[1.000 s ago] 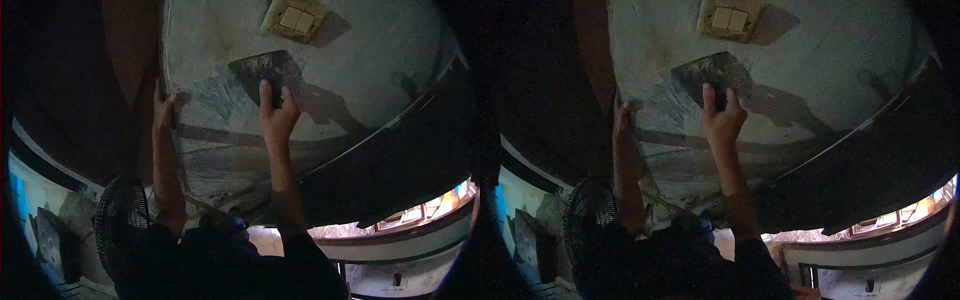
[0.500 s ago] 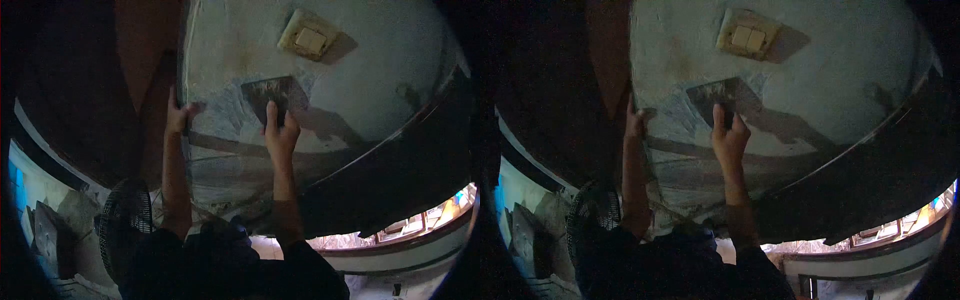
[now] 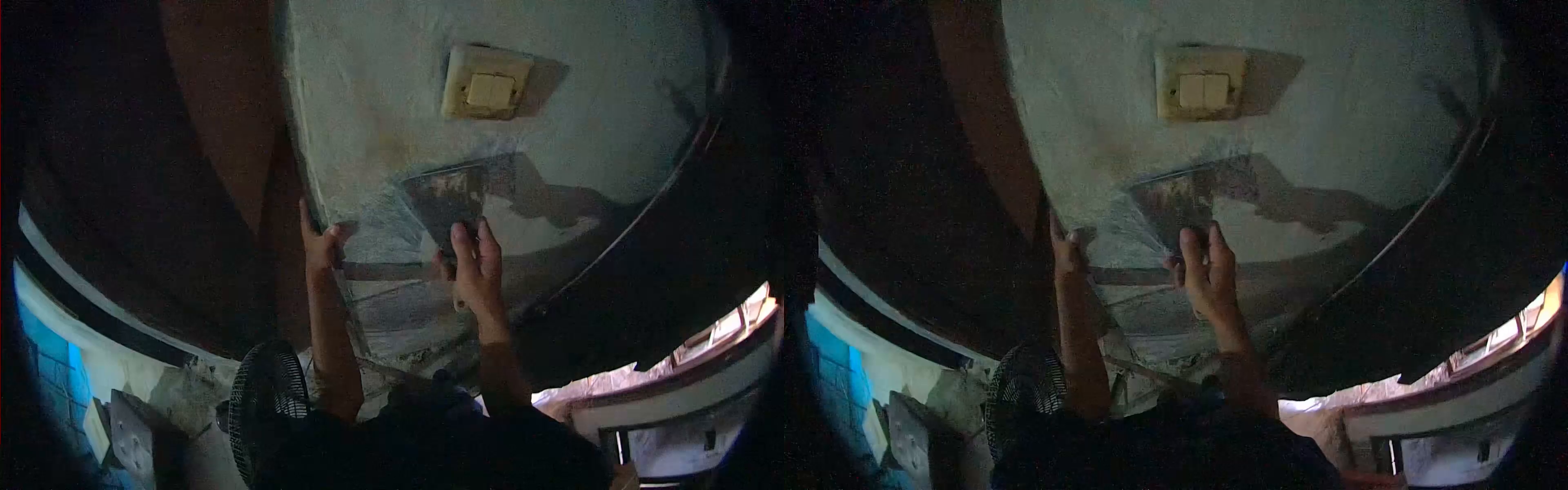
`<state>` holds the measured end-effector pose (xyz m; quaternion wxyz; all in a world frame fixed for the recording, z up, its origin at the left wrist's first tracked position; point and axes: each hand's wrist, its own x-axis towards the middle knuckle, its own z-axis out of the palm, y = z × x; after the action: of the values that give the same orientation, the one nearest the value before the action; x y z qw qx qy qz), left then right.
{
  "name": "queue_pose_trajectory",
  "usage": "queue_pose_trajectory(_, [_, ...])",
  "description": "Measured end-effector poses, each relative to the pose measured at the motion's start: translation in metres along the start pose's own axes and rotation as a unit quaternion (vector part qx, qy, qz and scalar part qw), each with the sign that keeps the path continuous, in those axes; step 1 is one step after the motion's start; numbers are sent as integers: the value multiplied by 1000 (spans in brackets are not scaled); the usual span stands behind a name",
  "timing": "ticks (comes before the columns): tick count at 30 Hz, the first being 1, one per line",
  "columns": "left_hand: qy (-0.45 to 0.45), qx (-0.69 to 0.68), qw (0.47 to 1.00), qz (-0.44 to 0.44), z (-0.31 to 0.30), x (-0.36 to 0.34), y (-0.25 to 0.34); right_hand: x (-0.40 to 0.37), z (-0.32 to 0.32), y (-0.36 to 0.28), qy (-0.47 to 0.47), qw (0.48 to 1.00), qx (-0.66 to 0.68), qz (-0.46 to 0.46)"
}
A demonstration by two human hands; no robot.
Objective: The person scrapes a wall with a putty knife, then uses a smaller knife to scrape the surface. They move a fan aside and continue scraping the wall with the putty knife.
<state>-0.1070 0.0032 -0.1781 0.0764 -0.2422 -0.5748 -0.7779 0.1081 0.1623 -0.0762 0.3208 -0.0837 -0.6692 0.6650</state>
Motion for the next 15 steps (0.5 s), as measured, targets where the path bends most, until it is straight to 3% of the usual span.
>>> queue_pose_trajectory(2, [-6,-43,999,21,4,0,-7,0,-3,-1,-34,999,18,-6])
queue_pose_trajectory(6, [24,5,1000,-4,-8,-2,-19,-4,-17,-4,-11,999,30,28])
queue_pose_trajectory(8, [27,-3,1000,-12,-7,-2,-23,0,-29,-4,-7,998,-47,27])
queue_pose_trajectory(12, [25,-23,999,-10,1,-7,0,6,-30,-15,-40,994,-77,60])
queue_pose_trajectory(15, [23,-47,999,-8,6,-1,5,17,-20,-14,-22,995,-95,-5])
